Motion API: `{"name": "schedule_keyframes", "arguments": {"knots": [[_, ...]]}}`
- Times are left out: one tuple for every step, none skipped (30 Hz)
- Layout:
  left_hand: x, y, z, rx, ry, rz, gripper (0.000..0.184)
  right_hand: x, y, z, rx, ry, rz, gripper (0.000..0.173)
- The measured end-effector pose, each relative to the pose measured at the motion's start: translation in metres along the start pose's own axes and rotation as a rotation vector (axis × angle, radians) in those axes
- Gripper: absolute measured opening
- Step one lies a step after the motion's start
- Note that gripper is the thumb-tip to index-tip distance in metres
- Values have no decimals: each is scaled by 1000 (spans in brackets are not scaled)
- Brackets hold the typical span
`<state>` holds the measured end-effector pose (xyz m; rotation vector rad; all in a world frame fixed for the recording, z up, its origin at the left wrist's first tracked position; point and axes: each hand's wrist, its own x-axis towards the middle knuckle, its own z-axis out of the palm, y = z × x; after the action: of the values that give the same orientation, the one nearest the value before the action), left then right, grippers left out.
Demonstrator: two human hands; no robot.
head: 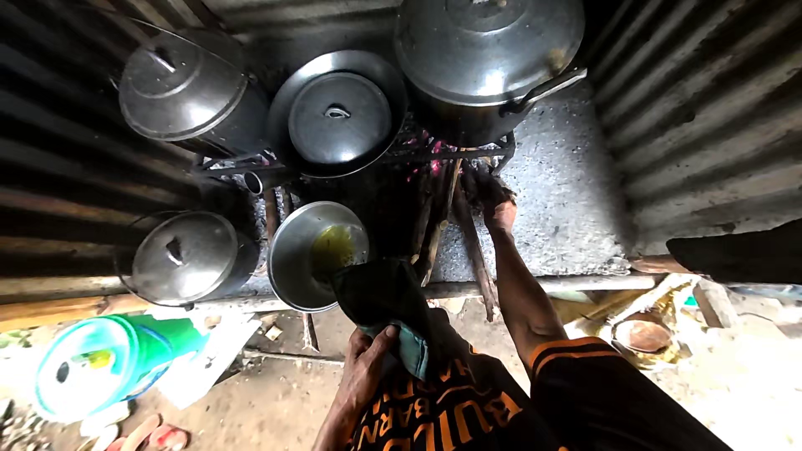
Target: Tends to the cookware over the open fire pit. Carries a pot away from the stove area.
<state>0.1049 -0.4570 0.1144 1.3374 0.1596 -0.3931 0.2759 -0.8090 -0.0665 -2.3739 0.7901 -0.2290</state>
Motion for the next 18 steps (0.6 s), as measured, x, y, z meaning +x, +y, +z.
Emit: {"name": "schedule_keyframes", "arguments": {"knots": [[0,-1,0,-3,-4,3,19,4,3,2,-7,29,-7,41],[1,-1,0,-5,-7,7,19,8,6,3,-5,52,-6,41],[1,-2,-1,-7,-10,9,20,11,8,5,-4,66,6,43],[1,-2,-1,-6,-14,7,19,13,10,7,-7,78,18,45],[1,-2,0,-7,-15,6,18,15,11,8,-17,84,34,46],[1,-2,0,-8,-15,5,17,15,10,8,-33,77,49,46],[1,-2,0,-6,-11,4,16,13,8,5,-51,56,58,46],[1,-1,0,2,-11,3,16,11,6,1,-57,31,62,47],[2,0,0,8,-14,3,16,9,5,-2,-59,21,66,48],[3,0,0,12,-14,7,16,8,5,-4,-56,24,69,47],[4,0,-1,12,-14,13,16,7,5,-6,-48,43,68,46],[4,0,-1,11,-15,20,16,5,5,-8,-43,66,68,44],[4,0,-1,10,-16,26,16,1,5,-10,-35,91,66,45],[5,0,-1,11,-19,32,17,-4,6,-11,-26,115,53,46],[5,1,-2,7,-24,37,17,-10,6,-12,-15,133,27,47],[6,1,-2,4,-27,40,17,-18,5,-14,0,138,-2,48],[7,2,-2,1,-32,40,17,-26,3,-15,11,151,-33,48],[7,3,-2,0,-38,38,17,-36,0,-15,22,170,-66,47]]}}
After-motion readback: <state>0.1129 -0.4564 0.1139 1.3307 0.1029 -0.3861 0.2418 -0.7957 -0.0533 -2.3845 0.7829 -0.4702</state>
